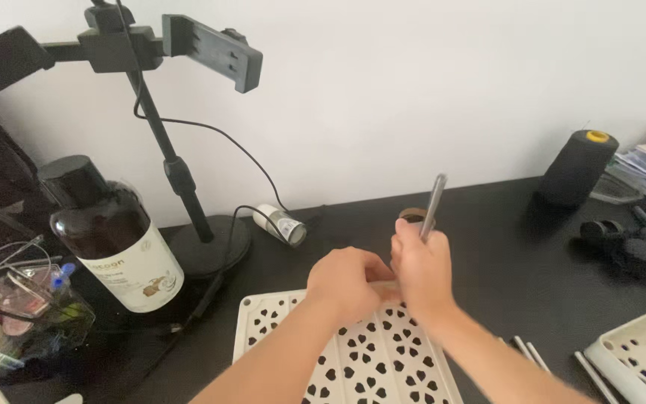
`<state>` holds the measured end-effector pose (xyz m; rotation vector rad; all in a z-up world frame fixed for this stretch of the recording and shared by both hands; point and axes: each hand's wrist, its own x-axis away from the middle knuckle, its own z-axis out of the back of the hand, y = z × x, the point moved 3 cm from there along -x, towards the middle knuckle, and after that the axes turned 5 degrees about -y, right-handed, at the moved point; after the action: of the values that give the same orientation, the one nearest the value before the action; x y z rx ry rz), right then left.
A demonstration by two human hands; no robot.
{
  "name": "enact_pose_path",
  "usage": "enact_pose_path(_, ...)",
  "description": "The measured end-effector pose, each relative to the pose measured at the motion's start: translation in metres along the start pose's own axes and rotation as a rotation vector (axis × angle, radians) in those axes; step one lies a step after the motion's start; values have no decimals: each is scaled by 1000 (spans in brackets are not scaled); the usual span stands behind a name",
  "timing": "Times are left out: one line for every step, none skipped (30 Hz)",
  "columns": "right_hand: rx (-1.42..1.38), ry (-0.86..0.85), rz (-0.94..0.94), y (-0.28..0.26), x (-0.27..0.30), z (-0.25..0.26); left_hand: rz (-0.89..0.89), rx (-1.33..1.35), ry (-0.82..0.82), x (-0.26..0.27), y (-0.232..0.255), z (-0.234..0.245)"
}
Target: The person inserts metal rods into the corner holes of white perforated trays on a black table, then stacks the trays and continues inserting rods into the stacked assembly. The person handles multiple trays and rods, aligning and pressing them into place.
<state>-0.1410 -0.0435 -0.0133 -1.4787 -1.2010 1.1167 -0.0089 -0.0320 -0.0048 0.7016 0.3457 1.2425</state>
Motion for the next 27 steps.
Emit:
enact_pose_path(-51,5,-79,1,-3,3,10,27,0,1,-2,-2)
enact_pose_path(-62,-54,-131,-1,-6,6,19,24,-11,1,-2,-5)
enact_pose_path(-74,-114,-184,-2,-9,11,28,21,-23,1,-2,-8)
enact_pose_path(-91,-177,-231,-2,-13,12,35,12,-27,0,-3,-7)
enact_pose_path(-78,-203,-235,-2,-16,14,31,18,-22,-1,-3,-6)
enact_pose_path(-64,-228,-242,-2,-17,15,28,24,-19,-1,-2,-5)
enact_pose_path(-51,-252,-249,-1,-19,17,25,30,-17,0,-2,-4)
enact_pose_path(-58,-283,-254,-2,-19,19,14,17,-15,1,-1,-5)
enact_pose_path(-65,-313,-260,-2,-19,21,2,4,-12,2,1,-5)
enact_pose_path(-75,-349,-257,-3,-21,19,-12,-14,-2,1,1,-3)
enact_pose_path(-49,-383,-268,-3,-22,17,14,-13,-24,1,1,-1)
enact_pose_path(-22,-414,-281,-2,-22,15,39,-11,-49,1,1,-2)
enact_pose_path(5,-446,-293,-1,-21,12,64,-9,-73,1,1,-2)
enact_pose_path(19,-363,-287,1,-18,13,49,-32,-61,3,2,-2)
enact_pose_path(34,-280,-280,4,-15,11,33,-56,-48,6,4,-3)
enact_pose_path(50,-195,-265,4,-16,10,10,-81,-32,5,8,-2)
enact_pose_path(49,-121,-167,3,-14,9,44,-58,-58,5,9,-2)
enact_pose_path(46,-53,-65,4,-13,4,81,-37,-78,5,10,-1)
enact_pose_path(42,15,36,3,-12,0,117,-16,-98,4,10,0)
enact_pose_path(118,133,43,6,-9,-1,84,-51,-69,6,12,0)
enact_pose_path(195,251,51,8,-6,-1,50,-87,-39,7,13,0)
enact_pose_path(272,368,55,10,-2,0,19,-121,-11,8,13,0)
enact_pose_path(219,377,50,13,1,-1,37,-98,-26,10,11,-2)
enact_pose_path(163,386,54,11,-1,1,48,-78,-36,8,10,-2)
enact_pose_path(108,395,59,10,-3,3,59,-57,-45,7,10,-2)
enact_pose_path(40,284,10,10,-5,4,45,-59,-35,7,10,-2)
enact_pose_path(-29,173,-39,8,-7,8,31,-61,-26,8,10,-2)
